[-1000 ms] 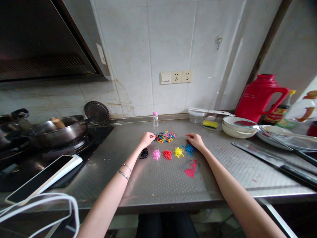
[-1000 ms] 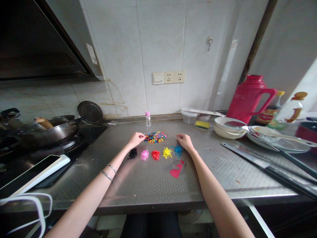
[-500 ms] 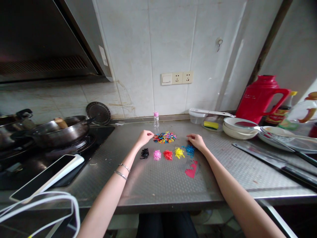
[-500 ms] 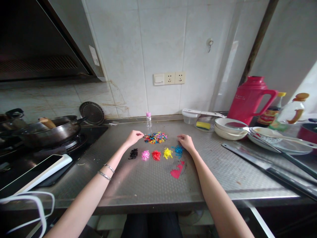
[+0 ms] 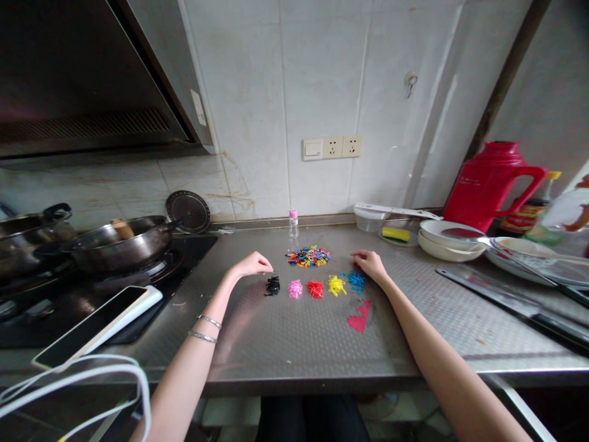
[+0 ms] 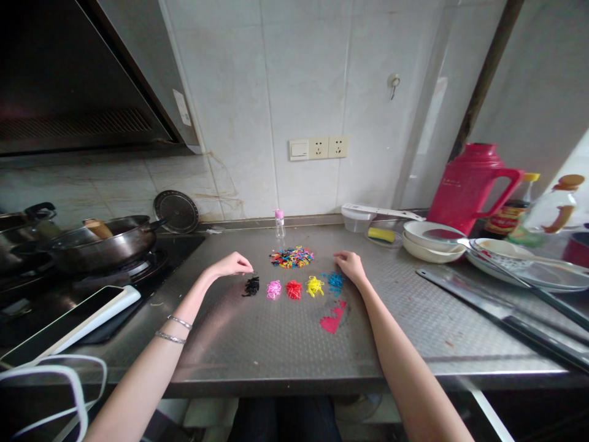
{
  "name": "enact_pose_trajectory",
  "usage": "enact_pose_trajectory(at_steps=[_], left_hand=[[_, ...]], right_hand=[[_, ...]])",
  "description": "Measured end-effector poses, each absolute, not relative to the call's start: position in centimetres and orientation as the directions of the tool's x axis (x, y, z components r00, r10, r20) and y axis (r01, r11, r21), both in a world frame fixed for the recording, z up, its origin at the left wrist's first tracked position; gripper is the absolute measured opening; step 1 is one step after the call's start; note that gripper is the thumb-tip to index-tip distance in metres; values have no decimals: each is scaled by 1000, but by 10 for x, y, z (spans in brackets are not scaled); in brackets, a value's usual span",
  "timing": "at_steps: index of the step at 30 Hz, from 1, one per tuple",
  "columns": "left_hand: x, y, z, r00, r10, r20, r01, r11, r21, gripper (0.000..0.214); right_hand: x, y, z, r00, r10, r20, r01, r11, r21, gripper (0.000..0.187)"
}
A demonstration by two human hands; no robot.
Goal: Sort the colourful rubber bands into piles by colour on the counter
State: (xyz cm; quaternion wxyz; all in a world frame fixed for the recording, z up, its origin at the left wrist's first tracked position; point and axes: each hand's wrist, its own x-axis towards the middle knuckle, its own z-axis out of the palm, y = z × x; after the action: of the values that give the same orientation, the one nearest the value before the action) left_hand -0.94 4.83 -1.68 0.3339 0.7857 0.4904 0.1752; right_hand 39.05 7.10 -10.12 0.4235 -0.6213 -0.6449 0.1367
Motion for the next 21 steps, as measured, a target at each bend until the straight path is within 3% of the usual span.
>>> enact_pose_trajectory(at_steps=[7,12,15,21], left_hand=[[-13,43,-21,473,863,-177,676,-226,702,31],[-19,46,-25,417,894,-164,682,-189,706,36],[-19,51,-30,378,919,-114,685,-194,702,36],[-13,60,-39,298,947,117,657,-293,694,37]], right_hand=[[389,69,-100,125,912,390,699,198,-687,32],[386,66,-98,113,909,401,720,204,-664,31],[383,65,-97,91,905,416,733,222,-643,30],[371,63,-84,9,888,461,740,304,-600,29]])
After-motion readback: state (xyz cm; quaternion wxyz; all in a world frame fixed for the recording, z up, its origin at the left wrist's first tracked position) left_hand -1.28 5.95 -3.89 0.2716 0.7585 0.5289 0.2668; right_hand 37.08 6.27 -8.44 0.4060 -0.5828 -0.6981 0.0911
